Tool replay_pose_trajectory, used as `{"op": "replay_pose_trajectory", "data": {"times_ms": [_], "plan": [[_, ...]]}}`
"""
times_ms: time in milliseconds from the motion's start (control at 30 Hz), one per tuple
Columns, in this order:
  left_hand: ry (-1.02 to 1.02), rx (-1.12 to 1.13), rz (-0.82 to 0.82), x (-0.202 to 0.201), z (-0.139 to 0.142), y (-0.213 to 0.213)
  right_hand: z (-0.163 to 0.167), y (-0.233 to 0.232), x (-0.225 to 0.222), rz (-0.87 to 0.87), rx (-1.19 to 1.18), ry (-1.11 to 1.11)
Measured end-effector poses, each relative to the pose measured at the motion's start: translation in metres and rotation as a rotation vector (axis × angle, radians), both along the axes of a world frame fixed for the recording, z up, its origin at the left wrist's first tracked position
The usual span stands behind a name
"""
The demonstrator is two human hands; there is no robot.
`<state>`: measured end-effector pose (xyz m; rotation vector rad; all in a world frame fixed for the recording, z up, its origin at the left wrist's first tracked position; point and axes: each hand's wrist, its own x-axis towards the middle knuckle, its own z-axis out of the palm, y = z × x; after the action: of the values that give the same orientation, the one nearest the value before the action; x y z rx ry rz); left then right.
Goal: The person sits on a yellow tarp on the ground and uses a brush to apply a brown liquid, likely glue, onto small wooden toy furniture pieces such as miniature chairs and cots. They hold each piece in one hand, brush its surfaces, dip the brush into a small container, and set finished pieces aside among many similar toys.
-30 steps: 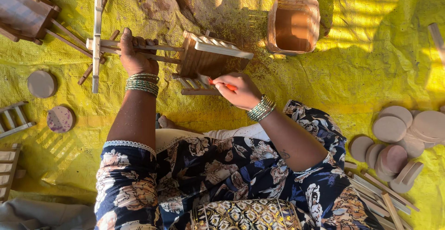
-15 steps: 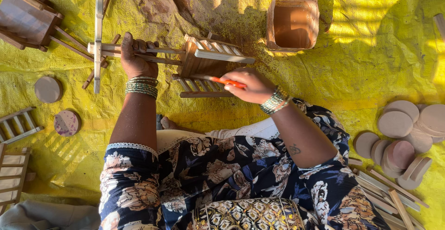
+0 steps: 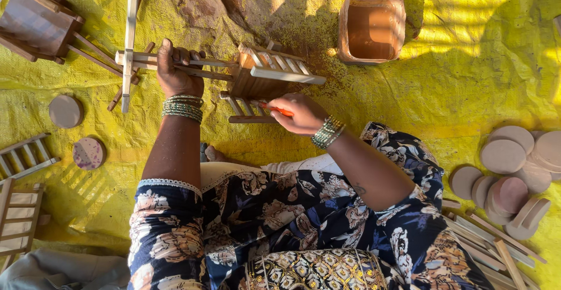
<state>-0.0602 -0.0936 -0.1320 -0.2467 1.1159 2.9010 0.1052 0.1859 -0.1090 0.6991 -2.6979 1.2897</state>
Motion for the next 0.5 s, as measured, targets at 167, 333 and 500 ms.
{"op": "replay_pose_trajectory", "data": {"times_ms": [167, 333, 500], "plan": [[0.025, -0.024, -0.041, 0.006, 0.005, -0.001, 0.016, 0.009, 0.005, 0.009, 0.134, 0.046], [0.047, 0.011, -0.069, 0.004, 0.006, 0.005, 0.043, 0.028, 0.019, 0.035, -0.005, 0.135], [0.062, -0.002, -0.067, 0.008, 0.007, 0.007, 0.026, -0.013, 0.003, 0.097, -0.002, 0.143]]}}
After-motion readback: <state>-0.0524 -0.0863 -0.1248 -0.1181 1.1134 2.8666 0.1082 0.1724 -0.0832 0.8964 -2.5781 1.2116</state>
